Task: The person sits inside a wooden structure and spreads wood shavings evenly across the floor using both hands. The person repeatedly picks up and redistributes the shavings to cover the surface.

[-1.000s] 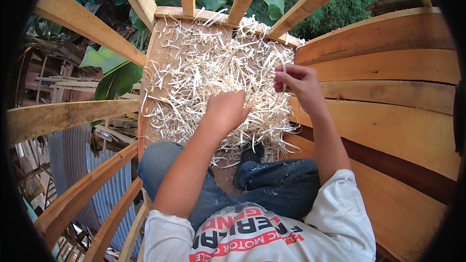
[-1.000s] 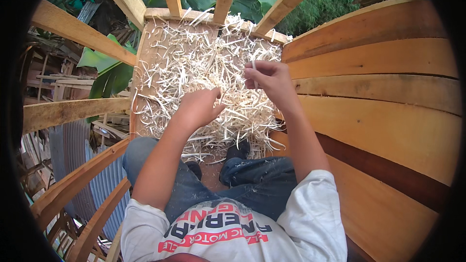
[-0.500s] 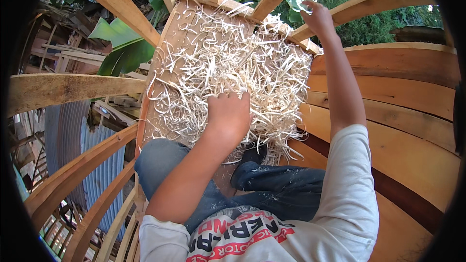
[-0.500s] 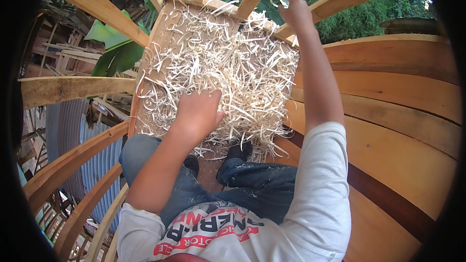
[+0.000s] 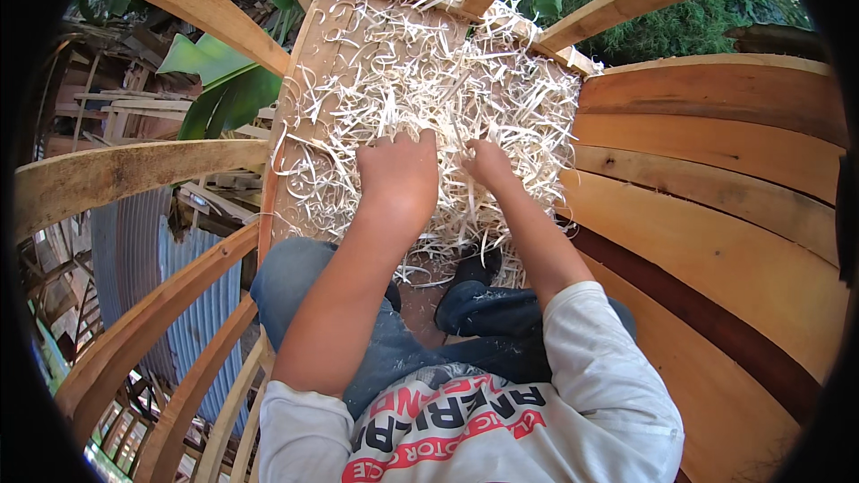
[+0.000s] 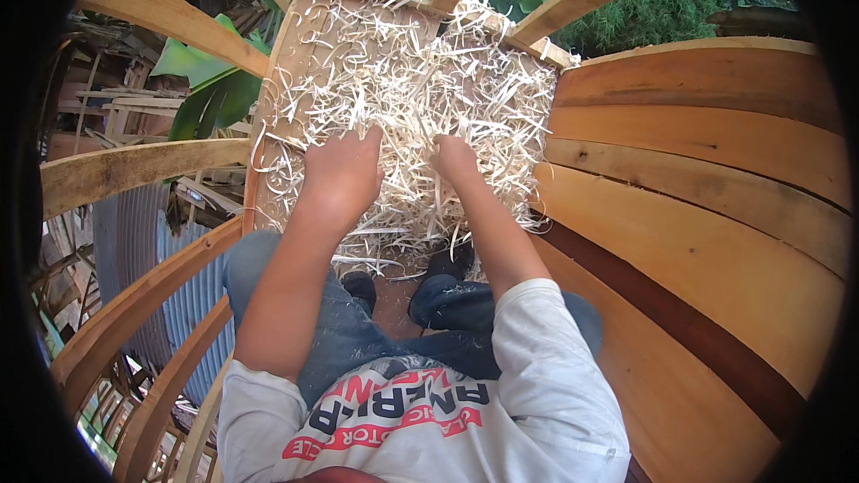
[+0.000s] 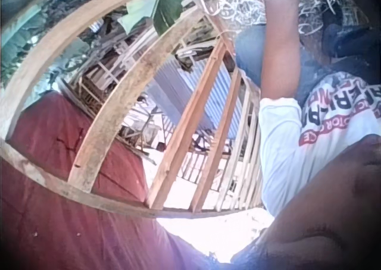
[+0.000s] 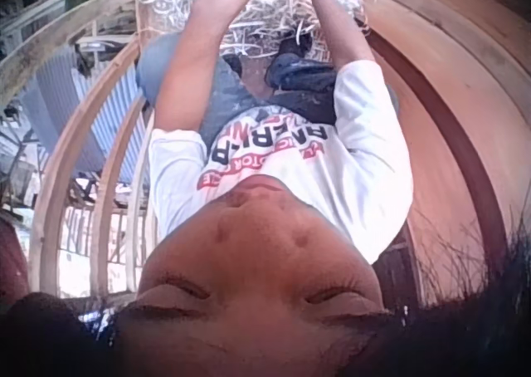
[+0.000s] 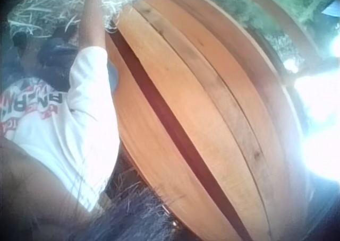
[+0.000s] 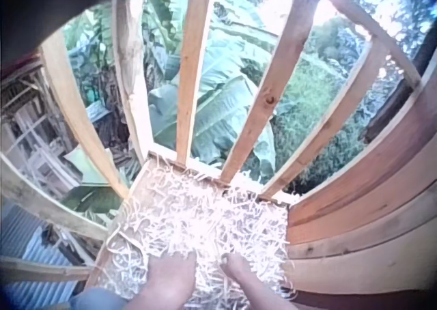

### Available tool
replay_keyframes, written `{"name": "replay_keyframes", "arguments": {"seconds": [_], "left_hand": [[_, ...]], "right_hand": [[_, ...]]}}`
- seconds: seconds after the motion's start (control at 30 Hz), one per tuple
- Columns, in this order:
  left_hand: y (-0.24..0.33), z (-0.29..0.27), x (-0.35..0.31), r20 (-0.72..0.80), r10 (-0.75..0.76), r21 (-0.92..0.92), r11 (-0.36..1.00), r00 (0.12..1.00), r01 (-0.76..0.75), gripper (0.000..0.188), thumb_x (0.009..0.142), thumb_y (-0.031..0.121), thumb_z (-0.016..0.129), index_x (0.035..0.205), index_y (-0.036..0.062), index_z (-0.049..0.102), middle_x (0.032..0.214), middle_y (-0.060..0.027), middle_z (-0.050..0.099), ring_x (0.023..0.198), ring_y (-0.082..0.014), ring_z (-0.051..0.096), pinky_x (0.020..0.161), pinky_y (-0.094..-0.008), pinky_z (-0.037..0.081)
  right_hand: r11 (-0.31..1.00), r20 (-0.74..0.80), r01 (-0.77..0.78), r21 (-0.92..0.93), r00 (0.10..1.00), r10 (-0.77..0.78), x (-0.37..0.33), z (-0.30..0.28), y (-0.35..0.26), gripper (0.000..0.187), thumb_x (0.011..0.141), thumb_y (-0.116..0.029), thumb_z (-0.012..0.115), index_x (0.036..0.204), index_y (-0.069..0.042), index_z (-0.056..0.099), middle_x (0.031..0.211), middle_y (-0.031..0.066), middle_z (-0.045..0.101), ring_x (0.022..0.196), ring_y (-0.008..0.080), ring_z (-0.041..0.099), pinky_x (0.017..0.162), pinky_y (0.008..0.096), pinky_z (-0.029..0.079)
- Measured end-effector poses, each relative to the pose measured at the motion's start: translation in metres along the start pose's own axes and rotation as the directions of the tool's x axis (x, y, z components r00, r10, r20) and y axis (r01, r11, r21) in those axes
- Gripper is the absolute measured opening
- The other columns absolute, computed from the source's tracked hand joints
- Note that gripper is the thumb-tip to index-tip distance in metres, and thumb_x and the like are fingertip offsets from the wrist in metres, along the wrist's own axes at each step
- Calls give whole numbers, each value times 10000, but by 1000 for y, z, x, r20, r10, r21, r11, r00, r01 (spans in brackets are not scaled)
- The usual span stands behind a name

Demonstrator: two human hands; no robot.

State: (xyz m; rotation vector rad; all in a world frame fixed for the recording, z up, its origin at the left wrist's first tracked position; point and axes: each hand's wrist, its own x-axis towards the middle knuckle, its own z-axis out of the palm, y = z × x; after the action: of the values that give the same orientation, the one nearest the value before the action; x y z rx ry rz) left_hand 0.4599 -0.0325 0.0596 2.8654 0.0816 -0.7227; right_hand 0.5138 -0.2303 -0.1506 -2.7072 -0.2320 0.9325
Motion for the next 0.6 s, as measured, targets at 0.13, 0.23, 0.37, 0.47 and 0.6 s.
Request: {"name": "replay_keyframes", "arguments": {"seconds": [0.13,0.23,0.37,0.47,0.6], "left_hand": [[-3,2,1,-26,37,-19,999,999,-37,363,819,213,673,1133,74,551,933,-132,651,916,-322,650,770,-457,516],[0,2,7,-22,45,-42,998,999,-46,390,817,215,678,1154,74,539,972,-139,641,913,-331,646,778,-461,514],[2,0,16,-280,134,-132,975,951,-177,560,802,209,708,1299,97,475,1116,-191,591,966,-357,628,811,-471,509],[11,-7,27,-652,216,-192,880,727,-434,705,790,221,734,1399,129,390,1208,-209,544,999,-366,611,834,-469,508],[26,-15,27,-737,257,-383,602,625,-700,569,817,245,719,1323,104,500,1188,-163,587,950,-339,624,813,-434,511]], "right_hand": [[995,-70,38,97,997,-31,-2,-51,-4,380,778,-207,690,1131,-67,685,925,187,702,876,308,687,804,389,527],[958,-162,115,264,984,-73,-17,-99,7,343,791,-177,719,1066,26,688,769,188,693,654,201,664,648,332,523],[738,-178,182,650,980,-85,-60,-167,-15,297,841,-143,713,1083,26,676,788,83,695,666,100,633,575,256,500],[564,-209,219,796,974,-83,-101,-205,-44,269,860,-132,704,1082,16,674,823,61,693,680,91,634,568,243,516],[408,-74,125,905,987,-140,-155,-219,-65,222,888,-99,664,1073,23,666,839,80,691,697,121,661,574,253,555]]}}
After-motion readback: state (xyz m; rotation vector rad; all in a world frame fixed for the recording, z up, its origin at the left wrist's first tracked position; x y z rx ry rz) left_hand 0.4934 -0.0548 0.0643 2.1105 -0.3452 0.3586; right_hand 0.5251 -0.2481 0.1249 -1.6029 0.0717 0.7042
